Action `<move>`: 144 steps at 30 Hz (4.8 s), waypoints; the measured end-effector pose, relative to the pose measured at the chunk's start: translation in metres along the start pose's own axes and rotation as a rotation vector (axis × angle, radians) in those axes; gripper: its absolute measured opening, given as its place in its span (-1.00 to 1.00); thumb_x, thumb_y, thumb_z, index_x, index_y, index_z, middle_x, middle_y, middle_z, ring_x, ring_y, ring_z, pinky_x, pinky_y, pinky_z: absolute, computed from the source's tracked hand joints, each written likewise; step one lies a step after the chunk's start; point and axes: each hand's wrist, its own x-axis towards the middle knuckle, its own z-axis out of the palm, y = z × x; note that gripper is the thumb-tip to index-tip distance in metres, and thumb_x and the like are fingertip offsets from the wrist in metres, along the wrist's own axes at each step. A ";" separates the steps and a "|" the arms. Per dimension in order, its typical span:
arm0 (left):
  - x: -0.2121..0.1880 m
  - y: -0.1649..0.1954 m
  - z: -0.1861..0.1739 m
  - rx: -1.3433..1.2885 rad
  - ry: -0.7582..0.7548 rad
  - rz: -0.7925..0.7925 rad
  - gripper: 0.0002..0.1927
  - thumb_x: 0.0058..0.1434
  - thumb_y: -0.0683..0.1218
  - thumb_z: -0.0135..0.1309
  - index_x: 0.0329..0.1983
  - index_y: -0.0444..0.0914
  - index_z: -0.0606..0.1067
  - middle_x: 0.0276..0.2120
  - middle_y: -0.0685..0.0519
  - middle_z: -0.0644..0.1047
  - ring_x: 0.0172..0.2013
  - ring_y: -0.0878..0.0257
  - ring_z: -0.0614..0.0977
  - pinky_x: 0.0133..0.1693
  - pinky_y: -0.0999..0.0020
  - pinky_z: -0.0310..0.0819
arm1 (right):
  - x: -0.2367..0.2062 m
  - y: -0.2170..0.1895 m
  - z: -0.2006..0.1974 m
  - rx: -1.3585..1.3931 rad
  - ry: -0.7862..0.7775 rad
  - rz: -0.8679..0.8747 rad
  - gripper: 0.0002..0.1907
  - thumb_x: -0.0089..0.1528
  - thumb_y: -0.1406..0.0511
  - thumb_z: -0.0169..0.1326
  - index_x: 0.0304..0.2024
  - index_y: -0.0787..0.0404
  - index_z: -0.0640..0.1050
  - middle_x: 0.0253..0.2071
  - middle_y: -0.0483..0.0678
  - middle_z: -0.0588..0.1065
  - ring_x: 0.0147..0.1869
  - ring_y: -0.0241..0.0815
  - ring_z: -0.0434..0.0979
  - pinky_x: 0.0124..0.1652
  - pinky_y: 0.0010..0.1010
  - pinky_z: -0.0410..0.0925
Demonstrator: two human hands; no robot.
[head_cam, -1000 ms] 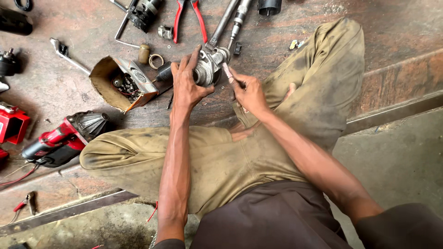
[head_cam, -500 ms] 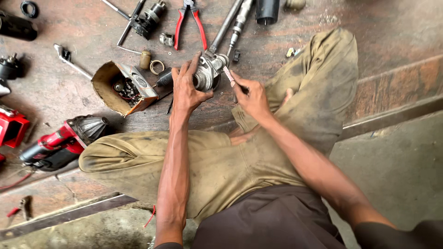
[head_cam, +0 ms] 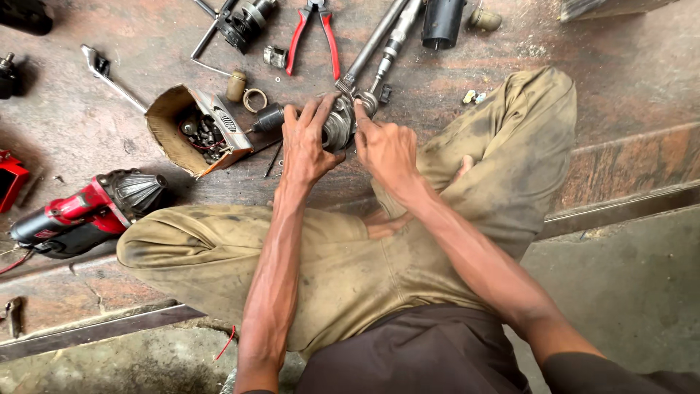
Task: The person sits on the workshop floor holding a starter motor and uses a small hand tool to work on its housing and components, repeatedly prying and turning parts of the unit while other people sit nearby with tools and parts scattered on the floor.
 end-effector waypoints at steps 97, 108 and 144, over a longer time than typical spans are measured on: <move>0.007 -0.009 0.017 0.100 0.131 -0.026 -0.04 -0.31 0.00 0.48 0.29 -0.12 0.45 0.07 -0.06 0.42 0.00 -0.13 0.38 0.05 -0.02 0.38 | -0.013 0.064 -0.005 0.254 -0.052 0.102 -0.65 0.26 0.37 0.14 0.12 0.17 0.62 -0.09 0.17 0.61 -0.22 0.12 0.64 -0.22 -0.22 0.48; 0.002 -0.009 0.014 0.077 0.133 0.024 -0.08 -0.25 -0.05 0.45 0.30 -0.12 0.45 0.13 -0.05 0.42 0.08 -0.13 0.38 0.09 0.00 0.32 | 0.006 0.069 -0.015 0.311 -0.068 0.123 -0.66 0.33 0.39 0.12 0.16 0.10 0.60 -0.15 0.14 0.60 -0.15 0.11 0.64 -0.23 -0.21 0.48; 0.004 -0.006 0.005 0.063 0.070 0.049 -0.08 -0.33 -0.11 0.47 0.25 0.01 0.52 0.18 0.07 0.42 0.16 -0.06 0.36 0.14 -0.02 0.26 | 0.006 0.049 -0.023 0.164 -0.297 0.310 -0.68 0.32 0.30 0.10 0.11 -0.02 0.66 -0.43 0.25 0.53 -0.52 0.19 0.49 -0.38 -0.11 0.37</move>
